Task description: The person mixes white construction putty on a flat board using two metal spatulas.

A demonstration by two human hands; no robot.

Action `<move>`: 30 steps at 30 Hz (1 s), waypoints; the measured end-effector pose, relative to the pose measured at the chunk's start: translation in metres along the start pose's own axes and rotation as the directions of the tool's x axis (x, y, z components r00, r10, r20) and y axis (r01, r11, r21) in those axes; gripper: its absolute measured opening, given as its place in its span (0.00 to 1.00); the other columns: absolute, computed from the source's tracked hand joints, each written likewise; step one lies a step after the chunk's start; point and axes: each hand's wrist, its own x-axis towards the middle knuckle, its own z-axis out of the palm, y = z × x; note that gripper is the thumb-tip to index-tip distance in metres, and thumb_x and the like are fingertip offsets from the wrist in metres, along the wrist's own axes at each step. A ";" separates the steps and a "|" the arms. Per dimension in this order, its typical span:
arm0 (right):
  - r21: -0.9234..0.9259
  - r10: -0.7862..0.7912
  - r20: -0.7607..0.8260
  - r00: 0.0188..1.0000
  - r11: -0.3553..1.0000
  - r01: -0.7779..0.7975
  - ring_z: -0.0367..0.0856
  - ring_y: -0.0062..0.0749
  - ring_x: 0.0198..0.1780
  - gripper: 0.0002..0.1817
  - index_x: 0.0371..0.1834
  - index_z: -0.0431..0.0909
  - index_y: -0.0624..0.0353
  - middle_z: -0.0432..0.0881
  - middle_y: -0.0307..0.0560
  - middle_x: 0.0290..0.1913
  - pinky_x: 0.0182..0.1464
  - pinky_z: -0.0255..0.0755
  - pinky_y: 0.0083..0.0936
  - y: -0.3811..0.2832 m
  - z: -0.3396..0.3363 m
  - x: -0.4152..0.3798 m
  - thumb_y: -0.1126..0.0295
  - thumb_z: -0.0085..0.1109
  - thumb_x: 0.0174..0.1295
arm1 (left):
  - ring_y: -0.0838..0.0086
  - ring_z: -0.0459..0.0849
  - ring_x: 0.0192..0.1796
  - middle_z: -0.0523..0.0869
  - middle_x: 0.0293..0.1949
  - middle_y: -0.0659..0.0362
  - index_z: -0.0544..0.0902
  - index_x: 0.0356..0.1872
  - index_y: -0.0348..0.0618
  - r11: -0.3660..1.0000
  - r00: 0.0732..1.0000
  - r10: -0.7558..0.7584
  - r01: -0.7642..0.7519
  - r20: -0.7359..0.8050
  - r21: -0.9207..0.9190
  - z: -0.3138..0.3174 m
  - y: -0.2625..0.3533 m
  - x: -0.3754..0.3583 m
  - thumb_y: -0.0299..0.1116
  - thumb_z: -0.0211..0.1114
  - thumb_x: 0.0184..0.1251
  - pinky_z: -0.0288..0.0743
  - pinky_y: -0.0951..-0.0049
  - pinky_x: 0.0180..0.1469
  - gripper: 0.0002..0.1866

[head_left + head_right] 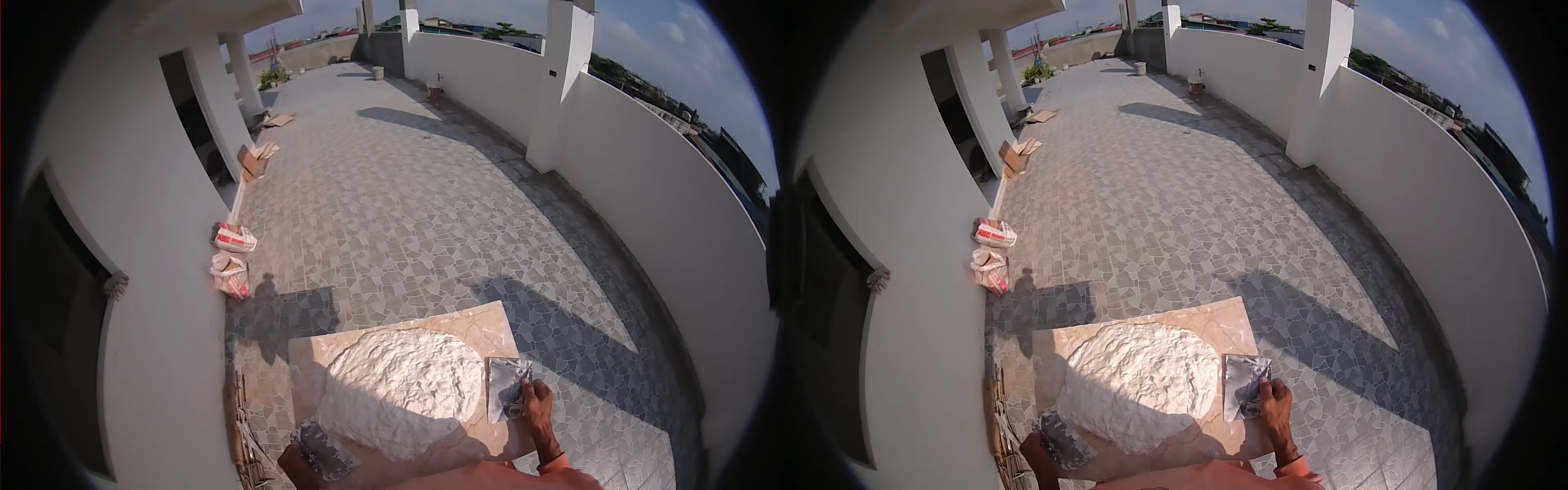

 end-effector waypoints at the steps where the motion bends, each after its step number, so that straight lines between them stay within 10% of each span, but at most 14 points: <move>1: 0.005 0.022 -0.010 1.000 1.000 -0.022 0.62 0.22 0.26 0.23 0.20 0.66 0.64 0.65 0.38 0.19 0.27 0.59 0.30 -0.017 0.019 0.025 0.58 0.55 0.66 | 0.80 0.59 0.24 0.63 0.15 0.64 0.65 0.16 0.34 1.000 1.000 0.001 -0.001 -0.006 -0.012 0.019 0.005 0.026 0.31 0.55 0.65 0.53 0.66 0.26 0.18; 18: 0.049 0.121 -0.237 0.964 0.992 -0.113 0.60 0.25 0.25 0.24 0.19 0.64 0.67 0.63 0.45 0.16 0.26 0.57 0.35 -0.152 0.261 0.422 0.57 0.56 0.62 | 0.80 0.61 0.25 0.64 0.16 0.64 0.68 0.20 0.30 0.989 0.980 0.096 -0.073 0.173 -0.132 0.361 0.167 0.477 0.30 0.55 0.63 0.56 0.67 0.27 0.15; 30: -0.120 -0.026 0.045 0.999 0.992 0.031 0.70 0.31 0.27 0.25 0.24 0.72 0.69 0.73 0.52 0.20 0.32 0.67 0.36 -0.297 0.465 0.801 0.53 0.55 0.64 | 0.80 0.60 0.24 0.62 0.15 0.64 0.65 0.17 0.32 0.987 0.991 0.130 -0.130 0.000 0.093 0.562 0.318 0.711 0.30 0.53 0.64 0.53 0.65 0.25 0.17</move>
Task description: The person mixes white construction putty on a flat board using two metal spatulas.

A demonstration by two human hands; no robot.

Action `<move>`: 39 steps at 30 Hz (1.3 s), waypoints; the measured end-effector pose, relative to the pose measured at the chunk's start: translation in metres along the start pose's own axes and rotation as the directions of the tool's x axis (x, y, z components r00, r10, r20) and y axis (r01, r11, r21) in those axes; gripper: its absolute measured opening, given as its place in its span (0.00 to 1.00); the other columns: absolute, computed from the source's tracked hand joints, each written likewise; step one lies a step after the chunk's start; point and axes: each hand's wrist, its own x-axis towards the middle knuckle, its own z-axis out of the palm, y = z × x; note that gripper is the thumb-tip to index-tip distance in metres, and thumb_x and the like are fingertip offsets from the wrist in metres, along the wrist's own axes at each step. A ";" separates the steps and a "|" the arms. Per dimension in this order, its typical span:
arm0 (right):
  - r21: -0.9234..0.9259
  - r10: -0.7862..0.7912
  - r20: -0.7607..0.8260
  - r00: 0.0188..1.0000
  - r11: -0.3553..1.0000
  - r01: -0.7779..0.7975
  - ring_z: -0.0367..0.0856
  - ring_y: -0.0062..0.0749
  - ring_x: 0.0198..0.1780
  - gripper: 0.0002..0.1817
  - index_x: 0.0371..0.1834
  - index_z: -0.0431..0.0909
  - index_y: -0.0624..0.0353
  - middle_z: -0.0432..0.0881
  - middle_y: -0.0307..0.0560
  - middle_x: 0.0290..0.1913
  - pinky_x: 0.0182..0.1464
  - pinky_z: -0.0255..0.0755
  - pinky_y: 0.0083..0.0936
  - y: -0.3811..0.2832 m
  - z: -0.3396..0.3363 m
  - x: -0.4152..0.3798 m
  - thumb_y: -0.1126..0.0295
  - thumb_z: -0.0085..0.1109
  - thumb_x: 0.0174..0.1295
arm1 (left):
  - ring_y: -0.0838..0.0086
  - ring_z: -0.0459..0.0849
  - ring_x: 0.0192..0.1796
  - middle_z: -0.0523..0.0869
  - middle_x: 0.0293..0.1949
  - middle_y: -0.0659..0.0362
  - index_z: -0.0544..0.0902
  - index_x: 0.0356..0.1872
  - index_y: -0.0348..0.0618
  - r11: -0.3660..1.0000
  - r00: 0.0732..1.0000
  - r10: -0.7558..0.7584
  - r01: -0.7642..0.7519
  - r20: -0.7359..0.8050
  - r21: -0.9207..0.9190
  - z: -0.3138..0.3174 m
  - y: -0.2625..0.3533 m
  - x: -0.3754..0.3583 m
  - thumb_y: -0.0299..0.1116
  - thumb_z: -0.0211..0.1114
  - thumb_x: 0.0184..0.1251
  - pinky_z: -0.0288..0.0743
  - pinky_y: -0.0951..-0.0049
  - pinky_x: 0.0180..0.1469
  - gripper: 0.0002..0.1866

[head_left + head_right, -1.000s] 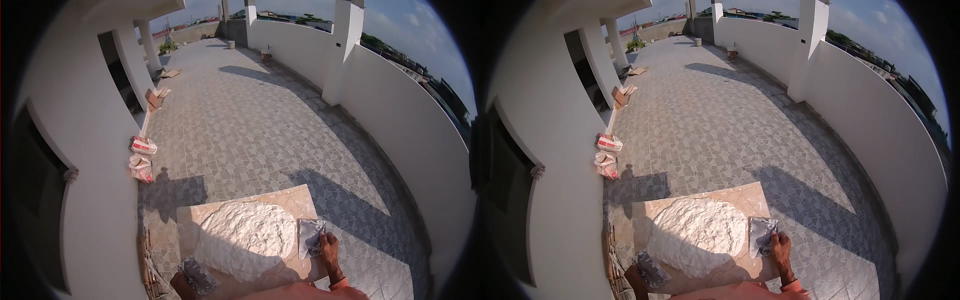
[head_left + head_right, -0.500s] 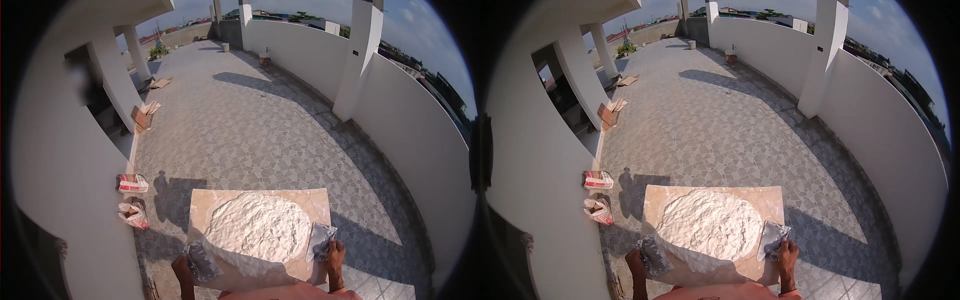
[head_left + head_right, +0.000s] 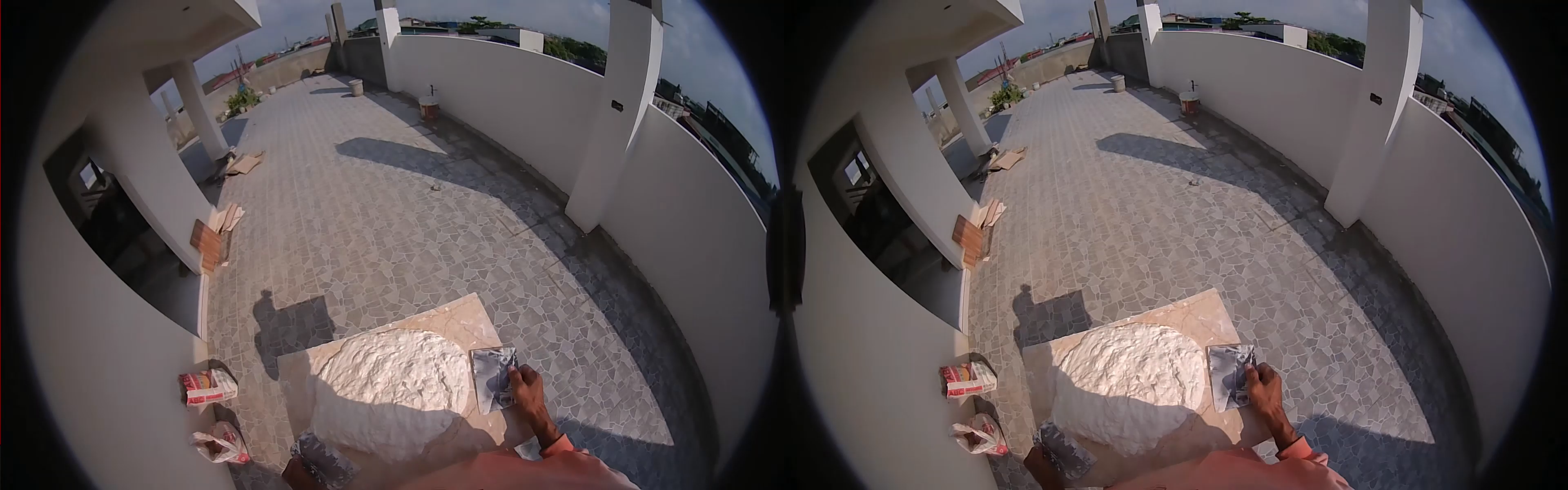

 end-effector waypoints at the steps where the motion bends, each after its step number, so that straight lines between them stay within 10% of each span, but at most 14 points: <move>1: 0.005 0.009 0.004 1.000 1.000 -0.009 0.70 0.32 0.26 0.25 0.24 0.72 0.69 0.73 0.53 0.20 0.32 0.67 0.36 -0.009 0.019 0.013 0.53 0.55 0.64 | 0.80 0.60 0.24 0.62 0.15 0.64 0.65 0.17 0.32 0.999 1.000 -0.029 0.029 0.001 -0.019 0.011 -0.001 0.022 0.30 0.53 0.64 0.53 0.65 0.25 0.17; 19: 0.128 0.236 -0.213 0.948 0.969 -0.212 0.65 0.26 0.24 0.23 0.20 0.71 0.68 0.71 0.44 0.18 0.27 0.62 0.35 -0.159 0.215 0.462 0.57 0.56 0.63 | 0.83 0.60 0.24 0.63 0.16 0.68 0.65 0.16 0.34 0.982 0.981 -0.029 0.063 0.190 -0.178 0.386 0.133 0.514 0.29 0.53 0.63 0.53 0.68 0.26 0.16; 28: 0.083 0.097 -0.089 0.991 0.993 -0.090 0.67 0.26 0.24 0.24 0.22 0.72 0.69 0.73 0.47 0.18 0.28 0.63 0.34 -0.283 0.336 0.741 0.56 0.54 0.65 | 0.81 0.60 0.23 0.64 0.15 0.66 0.65 0.16 0.32 1.000 0.997 0.024 -0.022 0.071 -0.018 0.533 0.187 0.725 0.29 0.52 0.63 0.54 0.68 0.25 0.16; 31: 0.017 0.016 -0.021 1.000 1.000 -0.015 0.68 0.27 0.25 0.24 0.22 0.72 0.70 0.73 0.49 0.18 0.28 0.64 0.34 -0.321 0.361 0.816 0.56 0.53 0.66 | 0.80 0.60 0.23 0.64 0.16 0.66 0.65 0.16 0.33 0.997 0.997 -0.075 0.075 0.020 0.002 0.568 0.228 0.761 0.29 0.52 0.63 0.54 0.66 0.25 0.16; 34: 0.102 0.038 -0.025 0.999 0.994 -0.036 0.69 0.27 0.24 0.24 0.21 0.71 0.69 0.73 0.49 0.19 0.27 0.64 0.33 -0.354 0.404 0.893 0.57 0.55 0.65 | 0.71 0.81 0.24 0.82 0.23 0.54 0.81 0.22 0.36 0.896 0.945 -0.317 0.324 0.076 -0.303 0.613 0.201 0.819 0.32 0.56 0.62 0.74 0.70 0.22 0.12; 39: 0.091 0.045 -0.044 0.998 0.995 -0.041 0.67 0.26 0.23 0.23 0.20 0.71 0.68 0.72 0.45 0.18 0.26 0.63 0.32 -0.391 0.466 1.019 0.57 0.56 0.65 | 0.81 0.60 0.23 0.64 0.16 0.68 0.65 0.15 0.34 0.985 0.992 -0.116 0.109 -0.044 -0.131 0.727 0.204 0.942 0.28 0.52 0.63 0.54 0.67 0.25 0.16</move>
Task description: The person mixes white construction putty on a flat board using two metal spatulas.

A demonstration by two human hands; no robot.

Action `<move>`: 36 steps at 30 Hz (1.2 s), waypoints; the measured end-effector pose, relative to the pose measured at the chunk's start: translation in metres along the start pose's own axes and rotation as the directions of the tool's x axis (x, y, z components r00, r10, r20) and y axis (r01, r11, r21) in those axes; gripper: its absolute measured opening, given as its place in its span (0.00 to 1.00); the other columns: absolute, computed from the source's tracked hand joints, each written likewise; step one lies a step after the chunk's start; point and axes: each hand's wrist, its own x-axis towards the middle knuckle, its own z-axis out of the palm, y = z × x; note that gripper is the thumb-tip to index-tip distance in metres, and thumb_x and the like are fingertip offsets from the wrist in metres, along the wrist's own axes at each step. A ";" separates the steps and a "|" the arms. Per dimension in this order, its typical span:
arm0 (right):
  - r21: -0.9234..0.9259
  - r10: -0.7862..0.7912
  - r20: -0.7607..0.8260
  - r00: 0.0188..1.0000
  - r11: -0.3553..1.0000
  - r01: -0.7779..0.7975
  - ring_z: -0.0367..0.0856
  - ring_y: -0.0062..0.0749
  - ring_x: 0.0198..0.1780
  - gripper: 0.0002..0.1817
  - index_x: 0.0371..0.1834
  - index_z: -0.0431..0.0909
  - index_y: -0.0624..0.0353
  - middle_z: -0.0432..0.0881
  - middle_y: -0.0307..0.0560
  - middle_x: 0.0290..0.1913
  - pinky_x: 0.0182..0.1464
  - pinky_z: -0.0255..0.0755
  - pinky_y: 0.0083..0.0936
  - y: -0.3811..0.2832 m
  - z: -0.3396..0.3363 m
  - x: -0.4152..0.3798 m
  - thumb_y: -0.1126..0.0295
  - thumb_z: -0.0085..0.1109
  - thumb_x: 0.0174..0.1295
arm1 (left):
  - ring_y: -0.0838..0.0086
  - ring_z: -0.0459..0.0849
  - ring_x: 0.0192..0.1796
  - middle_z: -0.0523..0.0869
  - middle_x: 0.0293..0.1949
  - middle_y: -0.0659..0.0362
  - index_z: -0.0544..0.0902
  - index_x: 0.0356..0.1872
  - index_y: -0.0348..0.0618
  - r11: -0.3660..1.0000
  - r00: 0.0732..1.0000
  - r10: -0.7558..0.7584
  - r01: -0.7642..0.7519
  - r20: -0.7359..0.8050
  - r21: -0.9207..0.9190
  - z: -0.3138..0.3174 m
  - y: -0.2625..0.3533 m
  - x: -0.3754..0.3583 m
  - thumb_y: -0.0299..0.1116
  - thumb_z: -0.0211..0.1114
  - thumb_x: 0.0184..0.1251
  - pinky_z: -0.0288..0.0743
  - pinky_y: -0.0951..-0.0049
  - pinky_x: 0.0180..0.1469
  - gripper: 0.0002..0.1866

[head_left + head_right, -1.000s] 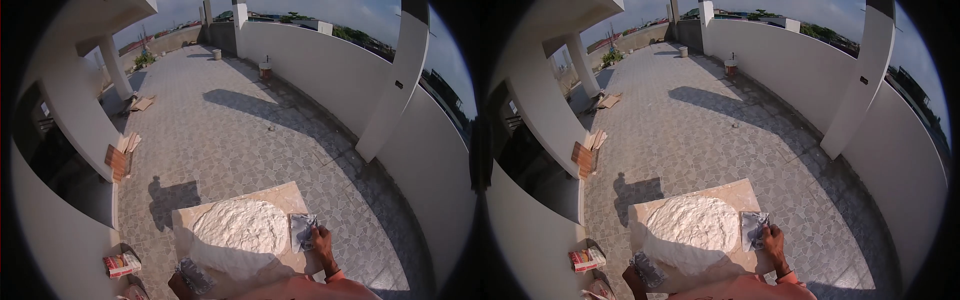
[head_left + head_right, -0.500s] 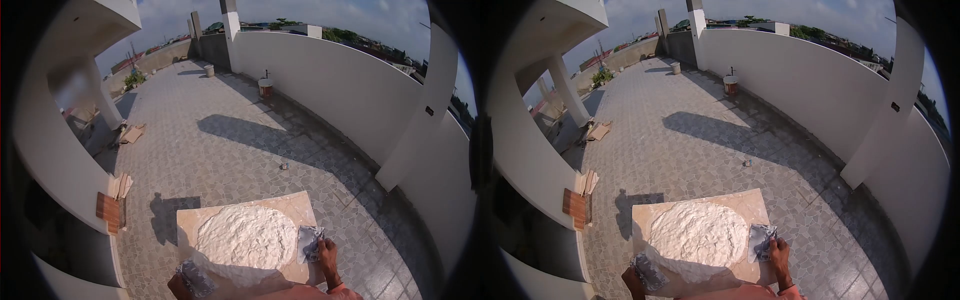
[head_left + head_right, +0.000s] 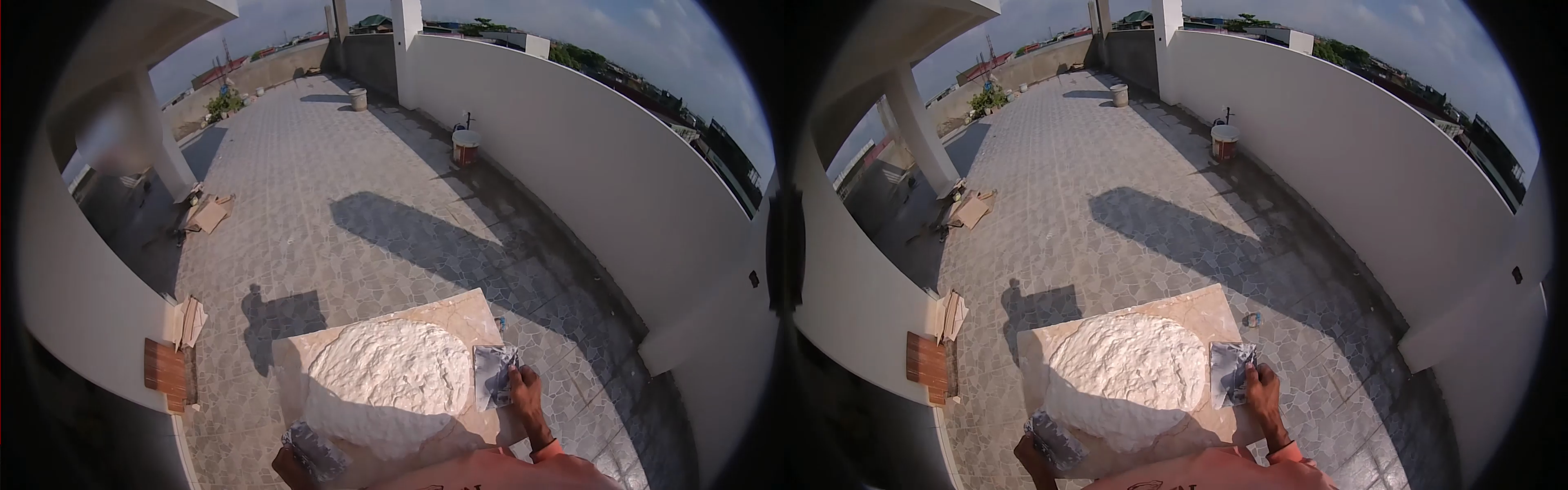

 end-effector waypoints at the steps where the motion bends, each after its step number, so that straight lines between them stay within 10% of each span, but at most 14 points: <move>1: 0.014 0.040 -0.011 0.999 0.999 -0.040 0.67 0.26 0.23 0.23 0.20 0.71 0.67 0.72 0.44 0.18 0.26 0.63 0.32 -0.007 0.016 0.023 0.57 0.55 0.65 | 0.81 0.61 0.23 0.64 0.17 0.69 0.65 0.15 0.34 0.994 0.997 0.079 -0.080 0.014 0.073 0.018 -0.007 0.034 0.28 0.52 0.63 0.54 0.67 0.25 0.16; 4: -0.025 -0.018 -0.090 0.996 1.000 0.016 0.65 0.25 0.24 0.23 0.20 0.70 0.67 0.70 0.42 0.18 0.26 0.62 0.32 -0.024 0.043 0.122 0.58 0.55 0.65 | 0.82 0.60 0.24 0.63 0.17 0.69 0.65 0.15 0.36 0.979 0.986 -0.110 0.129 0.125 -0.157 0.104 0.109 0.091 0.28 0.53 0.63 0.54 0.69 0.25 0.16; 22: -0.033 0.061 -0.067 0.996 0.997 -0.063 0.64 0.24 0.26 0.25 0.21 0.69 0.69 0.69 0.45 0.18 0.27 0.61 0.35 -0.193 0.296 0.551 0.56 0.55 0.64 | 0.80 0.62 0.23 0.65 0.14 0.64 0.67 0.16 0.30 0.987 0.982 0.109 -0.126 0.156 0.100 0.444 0.243 0.488 0.28 0.52 0.63 0.55 0.66 0.25 0.16; 25: -0.077 0.000 -0.012 1.000 0.997 -0.001 0.65 0.24 0.26 0.25 0.22 0.70 0.69 0.69 0.46 0.18 0.28 0.62 0.35 -0.243 0.334 0.613 0.54 0.55 0.64 | 0.75 0.74 0.21 0.78 0.19 0.60 0.80 0.21 0.36 0.877 0.932 -0.338 0.362 0.131 -0.316 0.472 0.229 0.530 0.30 0.56 0.62 0.63 0.73 0.20 0.12; 28: -0.054 0.011 0.016 1.000 0.999 -0.010 0.65 0.25 0.26 0.25 0.21 0.70 0.68 0.68 0.46 0.18 0.27 0.62 0.34 -0.285 0.386 0.677 0.54 0.55 0.63 | 0.75 0.72 0.19 0.75 0.17 0.60 0.79 0.21 0.34 0.988 0.990 0.133 -0.137 0.049 0.071 0.508 0.176 0.595 0.29 0.55 0.62 0.61 0.73 0.19 0.12; 36: -0.081 0.055 -0.009 0.998 0.995 -0.055 0.68 0.27 0.27 0.22 0.25 0.73 0.69 0.71 0.48 0.20 0.30 0.65 0.34 -0.353 0.518 0.862 0.56 0.56 0.65 | 0.75 0.70 0.17 0.74 0.16 0.61 0.77 0.18 0.38 0.980 0.997 -0.062 0.069 0.045 -0.185 0.668 0.238 0.785 0.29 0.54 0.64 0.60 0.73 0.17 0.14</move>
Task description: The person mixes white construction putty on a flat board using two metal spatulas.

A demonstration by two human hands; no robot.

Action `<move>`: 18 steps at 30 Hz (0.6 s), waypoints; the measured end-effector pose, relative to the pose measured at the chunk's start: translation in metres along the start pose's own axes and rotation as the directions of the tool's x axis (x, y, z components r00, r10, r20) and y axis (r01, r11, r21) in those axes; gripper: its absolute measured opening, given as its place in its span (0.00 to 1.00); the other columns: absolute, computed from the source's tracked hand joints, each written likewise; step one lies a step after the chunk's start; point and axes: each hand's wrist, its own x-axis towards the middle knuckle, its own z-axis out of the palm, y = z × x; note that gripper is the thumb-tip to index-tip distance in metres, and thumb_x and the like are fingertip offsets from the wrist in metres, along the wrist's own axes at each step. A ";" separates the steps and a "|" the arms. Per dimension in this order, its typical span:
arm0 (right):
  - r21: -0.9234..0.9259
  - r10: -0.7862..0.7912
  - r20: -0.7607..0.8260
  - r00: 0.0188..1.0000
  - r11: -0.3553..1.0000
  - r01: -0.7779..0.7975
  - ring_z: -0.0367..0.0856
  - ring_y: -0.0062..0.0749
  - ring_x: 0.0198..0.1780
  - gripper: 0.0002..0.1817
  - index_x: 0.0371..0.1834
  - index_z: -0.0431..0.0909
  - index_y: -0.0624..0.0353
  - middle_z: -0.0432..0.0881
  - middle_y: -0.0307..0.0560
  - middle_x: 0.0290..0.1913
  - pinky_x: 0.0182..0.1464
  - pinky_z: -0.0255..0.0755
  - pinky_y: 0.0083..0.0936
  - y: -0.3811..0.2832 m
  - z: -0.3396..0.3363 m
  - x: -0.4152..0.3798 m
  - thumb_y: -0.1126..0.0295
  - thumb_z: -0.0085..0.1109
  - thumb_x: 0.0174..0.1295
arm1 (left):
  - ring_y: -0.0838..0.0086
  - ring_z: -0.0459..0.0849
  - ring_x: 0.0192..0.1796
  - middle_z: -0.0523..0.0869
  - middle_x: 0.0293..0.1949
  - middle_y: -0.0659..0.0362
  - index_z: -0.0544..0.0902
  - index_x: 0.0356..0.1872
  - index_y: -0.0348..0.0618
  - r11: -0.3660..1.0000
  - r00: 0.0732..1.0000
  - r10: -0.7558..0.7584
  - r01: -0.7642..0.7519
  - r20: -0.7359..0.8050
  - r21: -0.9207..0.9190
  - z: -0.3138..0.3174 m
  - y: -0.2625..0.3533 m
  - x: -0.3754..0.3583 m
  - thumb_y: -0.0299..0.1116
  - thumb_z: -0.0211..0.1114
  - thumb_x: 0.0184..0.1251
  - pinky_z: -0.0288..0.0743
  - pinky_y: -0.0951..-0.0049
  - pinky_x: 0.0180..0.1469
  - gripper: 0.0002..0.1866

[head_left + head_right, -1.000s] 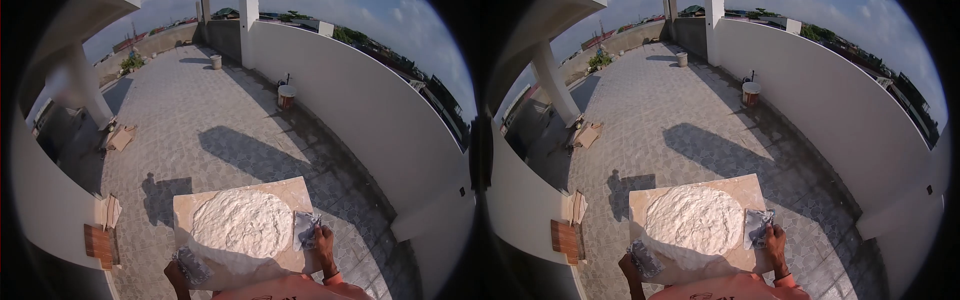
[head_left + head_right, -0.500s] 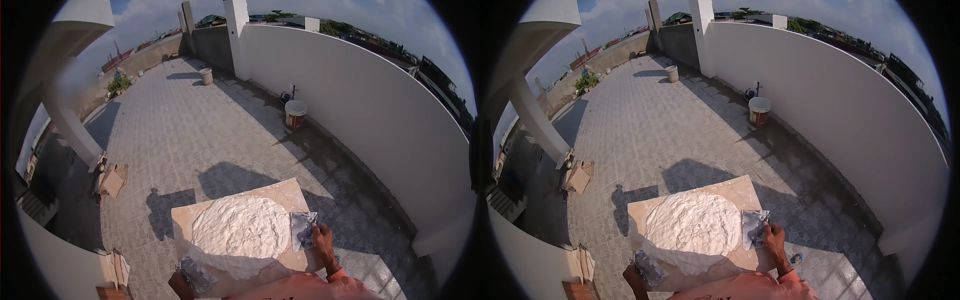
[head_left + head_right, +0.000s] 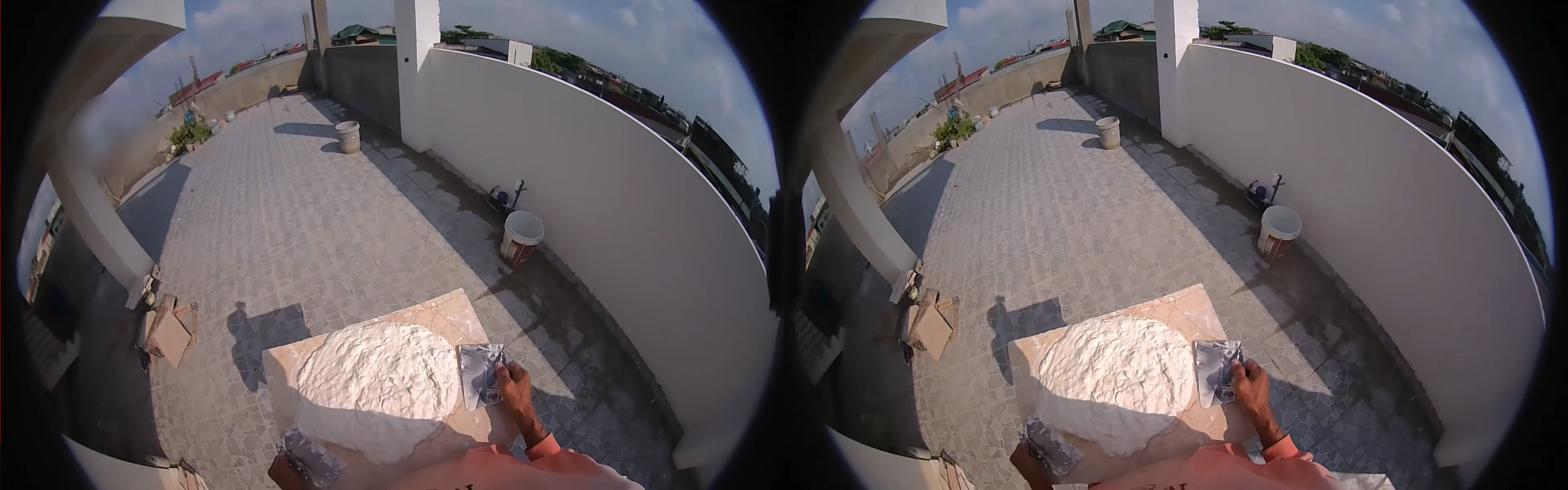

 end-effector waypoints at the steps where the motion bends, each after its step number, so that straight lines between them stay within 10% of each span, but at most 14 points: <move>1: -0.004 -0.038 -0.026 0.999 0.999 0.038 0.67 0.26 0.26 0.23 0.23 0.72 0.67 0.70 0.46 0.19 0.29 0.64 0.33 -0.014 0.013 0.020 0.56 0.56 0.65 | 0.76 0.69 0.17 0.74 0.16 0.61 0.77 0.18 0.38 1.000 0.999 0.021 -0.021 0.042 -0.015 0.018 0.011 0.030 0.29 0.54 0.64 0.59 0.73 0.17 0.14; 4: 0.156 0.017 -0.053 0.998 0.988 -0.009 0.64 0.22 0.24 0.23 0.19 0.69 0.64 0.68 0.39 0.17 0.25 0.60 0.30 -0.056 0.039 0.043 0.56 0.56 0.64 | 0.81 0.62 0.23 0.66 0.14 0.62 0.67 0.17 0.30 0.934 0.977 0.152 -0.191 0.148 0.302 0.049 0.079 0.096 0.29 0.51 0.64 0.55 0.67 0.25 0.16; 18: 0.110 0.040 0.026 0.999 0.993 -0.042 0.66 0.23 0.26 0.22 0.23 0.74 0.66 0.71 0.41 0.20 0.28 0.63 0.31 -0.213 0.276 0.310 0.56 0.55 0.65 | 0.78 0.70 0.17 0.74 0.17 0.61 0.76 0.19 0.39 0.993 0.994 -0.095 0.090 0.061 0.073 0.247 0.142 0.405 0.30 0.55 0.64 0.59 0.75 0.16 0.13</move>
